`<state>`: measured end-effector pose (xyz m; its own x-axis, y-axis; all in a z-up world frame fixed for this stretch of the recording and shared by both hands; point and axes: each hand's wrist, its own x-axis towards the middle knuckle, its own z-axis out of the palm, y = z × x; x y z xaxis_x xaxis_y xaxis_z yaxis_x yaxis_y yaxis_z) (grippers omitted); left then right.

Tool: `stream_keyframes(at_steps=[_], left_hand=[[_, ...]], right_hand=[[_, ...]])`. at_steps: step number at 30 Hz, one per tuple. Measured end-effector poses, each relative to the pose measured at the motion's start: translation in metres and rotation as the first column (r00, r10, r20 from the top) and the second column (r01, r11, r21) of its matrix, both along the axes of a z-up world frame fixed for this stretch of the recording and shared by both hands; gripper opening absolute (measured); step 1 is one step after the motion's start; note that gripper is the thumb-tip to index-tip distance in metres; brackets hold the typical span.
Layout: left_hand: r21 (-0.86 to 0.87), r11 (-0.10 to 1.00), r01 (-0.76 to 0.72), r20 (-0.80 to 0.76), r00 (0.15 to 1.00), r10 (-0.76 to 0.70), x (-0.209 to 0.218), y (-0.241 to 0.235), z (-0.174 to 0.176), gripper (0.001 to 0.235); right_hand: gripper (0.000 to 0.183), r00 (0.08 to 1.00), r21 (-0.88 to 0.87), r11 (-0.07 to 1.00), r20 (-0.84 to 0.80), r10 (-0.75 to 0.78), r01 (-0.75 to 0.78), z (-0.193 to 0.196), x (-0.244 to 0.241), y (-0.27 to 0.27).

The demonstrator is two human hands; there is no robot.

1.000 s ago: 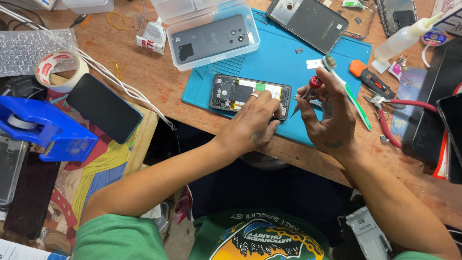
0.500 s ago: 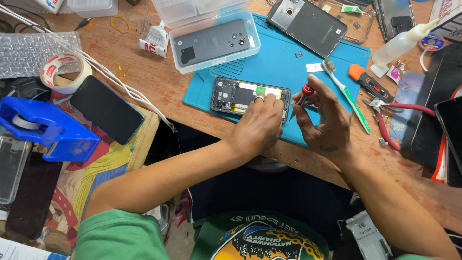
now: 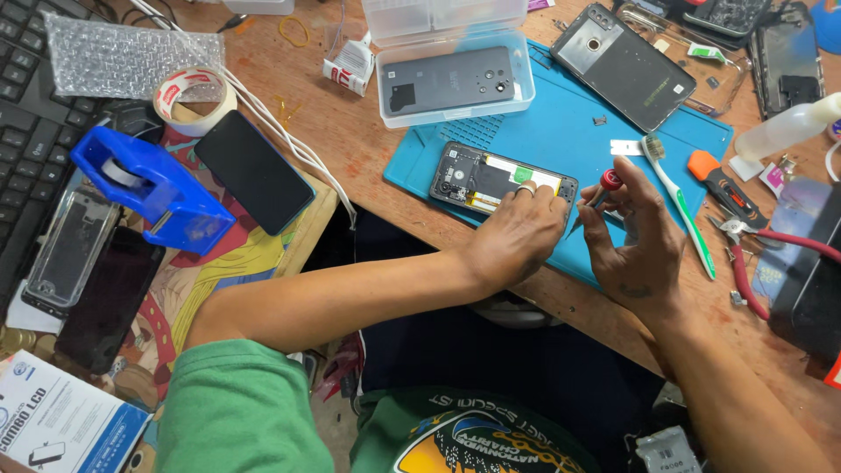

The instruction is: The person uses a screwdriver to remove screws from a disassembled smartphone placed on a blue mat. They place the removed screws into a clear plastic container. The person continues to unscrew and remove additional screws from the phone's internal frame.

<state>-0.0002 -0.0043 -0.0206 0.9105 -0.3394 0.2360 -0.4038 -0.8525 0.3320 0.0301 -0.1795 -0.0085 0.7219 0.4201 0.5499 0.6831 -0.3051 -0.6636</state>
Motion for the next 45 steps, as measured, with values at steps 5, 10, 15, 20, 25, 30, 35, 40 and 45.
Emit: stream_keyframes(at_steps=[5, 10, 15, 20, 25, 30, 35, 40, 45], left_hand=[[0.034, 0.998, 0.06, -0.018, 0.998, -0.059, 0.001, 0.003, 0.002, 0.022], [-0.034, 0.994, 0.106, -0.091, 0.99, -0.108, 0.006, 0.009, 0.004, 0.019], [-0.165, 0.973, 0.163, -0.069, 0.982, -0.177, 0.012, 0.016, 0.005, 0.022], [0.053, 0.983, 0.176, 0.014, 0.984, -0.177, 0.004, 0.013, 0.006, 0.016], [0.105, 0.973, 0.205, 0.101, 0.971, -0.215, -0.004, 0.017, 0.006, 0.019], [-0.192, 0.969, 0.155, -0.021, 0.987, -0.162, 0.005, 0.02, 0.011, 0.013], [-0.344, 0.93, 0.131, -0.107, 0.978, -0.178, 0.005, 0.026, 0.021, 0.012], [-0.442, 0.896, 0.033, -0.221, 0.964, -0.145, 0.008, 0.029, 0.034, 0.011], [-0.518, 0.854, -0.042, -0.204, 0.976, -0.075, 0.025, 0.051, 0.044, 0.001]], right_hand=[[0.058, 0.999, 0.003, 1.0, 0.023, 0.025, -0.025, 0.002, 0.002, 0.0], [0.059, 1.0, -0.014, 1.0, 0.024, 0.004, -0.004, 0.002, 0.003, 0.0], [0.061, 1.0, -0.003, 1.0, 0.0, 0.008, -0.008, 0.004, 0.005, 0.0], [0.06, 1.0, 0.001, 1.0, 0.0, 0.01, -0.01, 0.006, 0.005, -0.001], [0.058, 1.0, -0.007, 1.0, 0.02, 0.004, -0.004, 0.005, 0.004, 0.0], [0.06, 1.0, 0.008, 1.0, 0.028, 0.008, -0.008, 0.004, 0.005, -0.001], [0.061, 1.0, 0.003, 1.0, 0.009, 0.019, -0.019, 0.004, 0.008, -0.006], [0.061, 0.999, 0.029, 0.999, -0.027, 0.03, -0.029, 0.003, 0.008, -0.006], [0.061, 0.999, 0.025, 1.0, -0.039, 0.018, -0.017, 0.003, 0.008, -0.007]])
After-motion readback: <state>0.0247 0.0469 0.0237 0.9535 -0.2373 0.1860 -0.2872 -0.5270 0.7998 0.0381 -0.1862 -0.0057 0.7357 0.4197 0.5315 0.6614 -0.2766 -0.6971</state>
